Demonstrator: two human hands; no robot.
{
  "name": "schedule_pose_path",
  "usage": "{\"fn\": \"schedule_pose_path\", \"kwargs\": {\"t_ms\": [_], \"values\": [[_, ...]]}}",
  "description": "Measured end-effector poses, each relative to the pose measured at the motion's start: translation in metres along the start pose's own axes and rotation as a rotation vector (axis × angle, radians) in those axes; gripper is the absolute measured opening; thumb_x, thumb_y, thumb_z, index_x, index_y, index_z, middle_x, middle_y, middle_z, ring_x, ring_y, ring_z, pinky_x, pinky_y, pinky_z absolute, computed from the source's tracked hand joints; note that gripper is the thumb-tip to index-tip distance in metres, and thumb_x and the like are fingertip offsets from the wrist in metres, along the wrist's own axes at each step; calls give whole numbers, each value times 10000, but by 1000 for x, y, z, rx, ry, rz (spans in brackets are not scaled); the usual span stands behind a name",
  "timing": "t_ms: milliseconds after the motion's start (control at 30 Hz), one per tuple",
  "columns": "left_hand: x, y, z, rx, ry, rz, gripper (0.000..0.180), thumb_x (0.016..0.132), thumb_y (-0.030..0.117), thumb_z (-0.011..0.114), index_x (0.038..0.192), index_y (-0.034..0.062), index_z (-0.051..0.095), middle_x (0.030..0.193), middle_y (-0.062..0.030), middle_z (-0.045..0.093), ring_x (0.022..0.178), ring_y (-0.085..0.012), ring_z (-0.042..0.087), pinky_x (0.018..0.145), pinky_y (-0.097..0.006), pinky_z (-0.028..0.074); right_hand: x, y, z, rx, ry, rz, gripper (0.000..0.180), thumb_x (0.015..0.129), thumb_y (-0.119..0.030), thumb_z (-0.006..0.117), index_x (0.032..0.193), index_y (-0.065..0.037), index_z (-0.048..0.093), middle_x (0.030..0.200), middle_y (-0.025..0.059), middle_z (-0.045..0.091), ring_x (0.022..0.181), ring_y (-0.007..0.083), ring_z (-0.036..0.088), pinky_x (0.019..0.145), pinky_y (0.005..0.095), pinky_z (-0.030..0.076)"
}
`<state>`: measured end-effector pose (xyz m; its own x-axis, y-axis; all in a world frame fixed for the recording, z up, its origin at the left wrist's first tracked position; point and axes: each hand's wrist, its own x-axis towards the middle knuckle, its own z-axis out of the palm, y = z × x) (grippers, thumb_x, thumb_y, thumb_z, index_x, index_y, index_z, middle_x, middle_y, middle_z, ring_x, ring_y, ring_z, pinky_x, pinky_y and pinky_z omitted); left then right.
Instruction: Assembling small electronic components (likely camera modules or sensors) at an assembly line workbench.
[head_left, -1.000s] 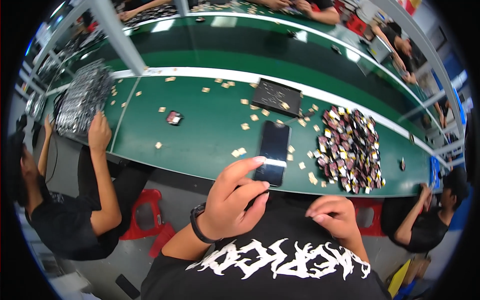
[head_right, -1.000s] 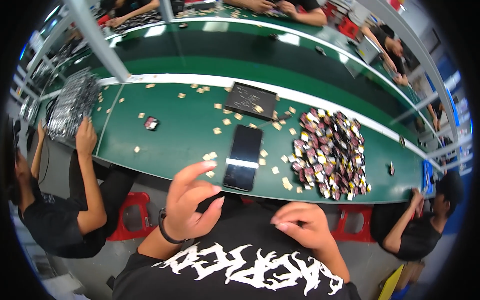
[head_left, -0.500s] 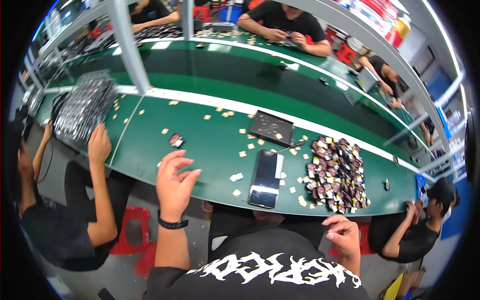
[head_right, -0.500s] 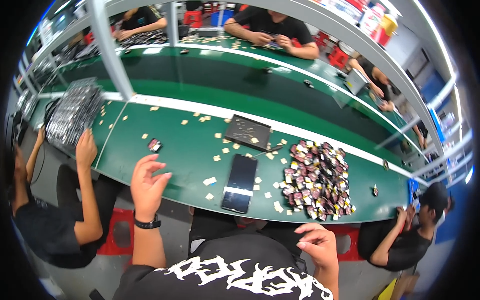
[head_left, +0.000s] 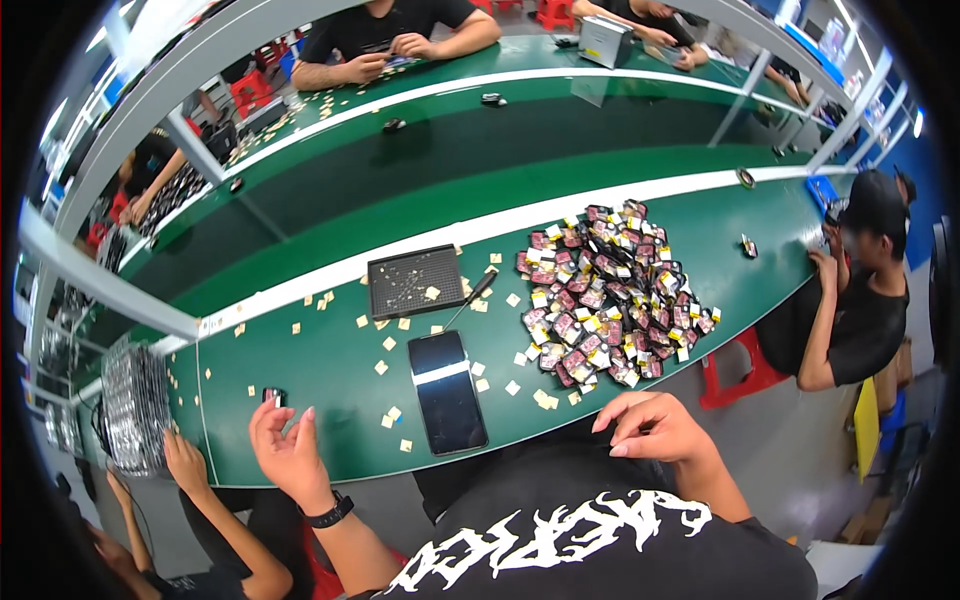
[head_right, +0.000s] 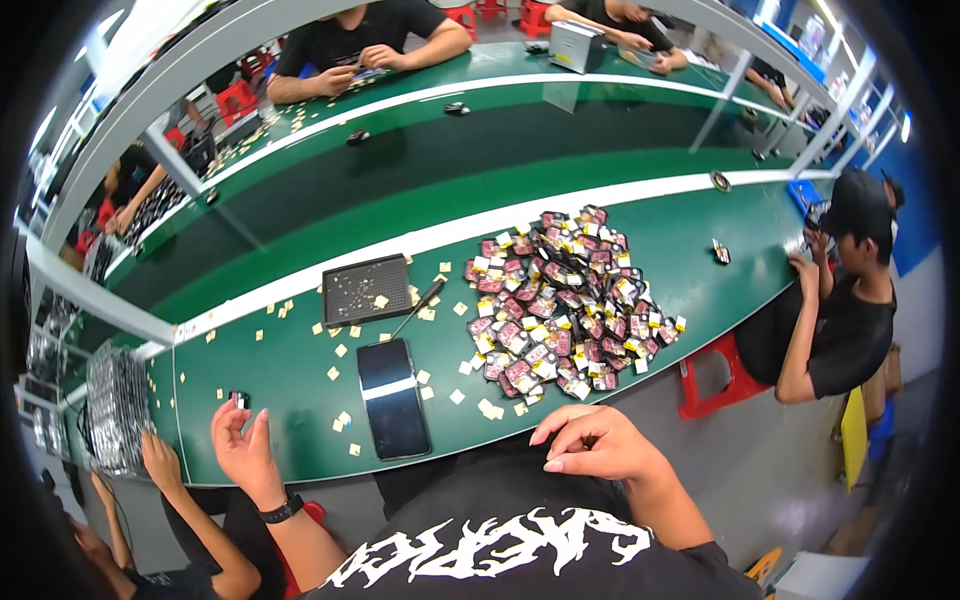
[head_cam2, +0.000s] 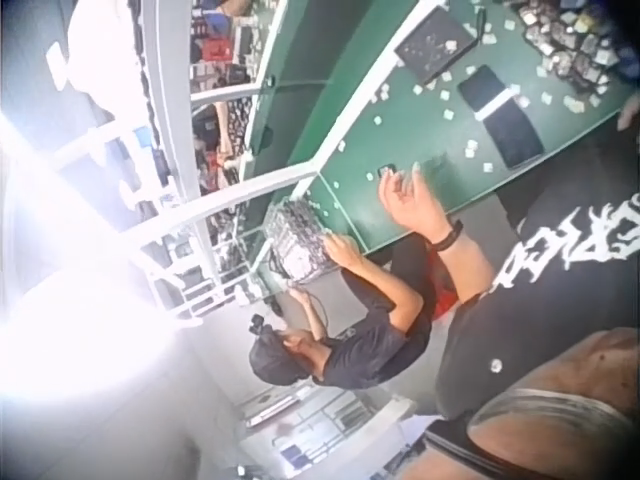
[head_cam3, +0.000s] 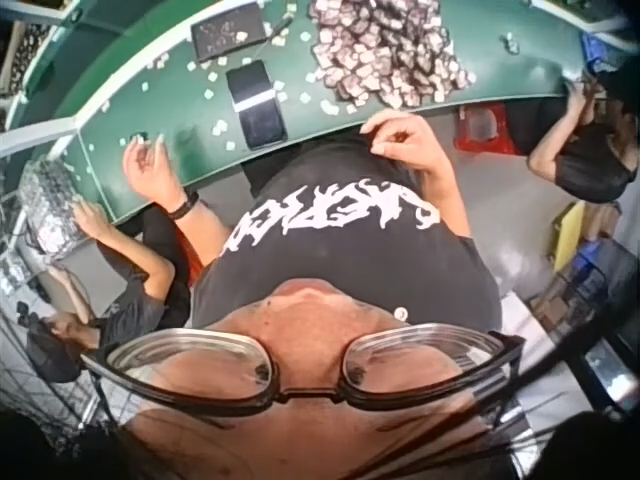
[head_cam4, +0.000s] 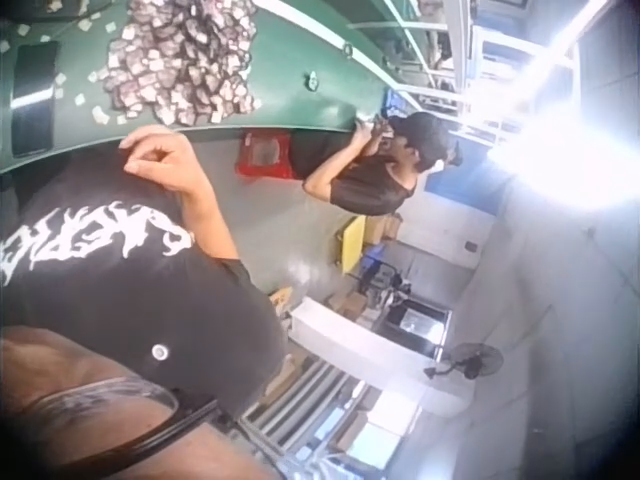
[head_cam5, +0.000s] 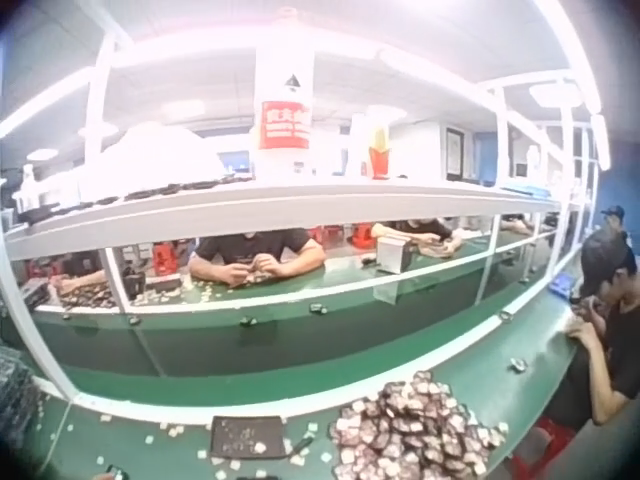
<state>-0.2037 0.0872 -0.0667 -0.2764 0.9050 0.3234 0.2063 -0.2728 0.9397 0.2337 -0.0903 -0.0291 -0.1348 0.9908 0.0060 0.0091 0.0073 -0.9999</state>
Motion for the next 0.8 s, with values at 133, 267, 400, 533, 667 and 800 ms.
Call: {"fn": "schedule_pose_path", "kwargs": {"t_ms": [133,267,400,533,667,800], "values": [[28,-3,-14,806,-29,116,391,891,176,761,1217,20,612,1478,-207,472,1187,-326,570,995,-410,463,-2,3,-21,-5,39,-29,174,723,-41,898,834,-47,765,1134,126,721,637,37,517,517,202,390],[48,-31,-42,1199,-53,125,593,910,322,734,1378,17,535,1512,-270,428,1379,-457,425,1143,-516,332,-3,7,-41,-20,17,-124,64,834,-23,805,889,-41,777,1125,128,724,754,110,634,591,246,474],[57,-37,-36,1271,-217,20,649,910,343,727,1418,6,505,1546,-281,389,1380,-474,425,1148,-513,338,-6,-2,-46,-201,303,-52,59,878,-10,748,932,-15,772,981,114,746,798,157,681,630,277,510],[43,-7,7,1036,-193,-16,580,912,243,732,1398,5,525,1550,-245,414,1382,-425,445,1126,-477,376,20,-7,-50,-615,633,-124,77,844,-67,794,877,-13,751,782,91,713,698,212,669,581,319,502],[25,35,62,835,-338,214,472,904,135,726,1334,5,581,1539,-186,463,1399,-357,460,1152,-431,349,52,-3,-49,-936,709,-21,212,823,-227,811,878,-47,715,799,92,655,700,284,665,593,388,536],[1,64,94,695,-414,311,440,848,44,729,1270,7,610,1523,-191,482,1396,-353,465,1156,-441,350,73,3,-49,-1045,565,170,233,840,-263,747,931,-53,702,905,108,653,807,324,682,685,440,554]]}}
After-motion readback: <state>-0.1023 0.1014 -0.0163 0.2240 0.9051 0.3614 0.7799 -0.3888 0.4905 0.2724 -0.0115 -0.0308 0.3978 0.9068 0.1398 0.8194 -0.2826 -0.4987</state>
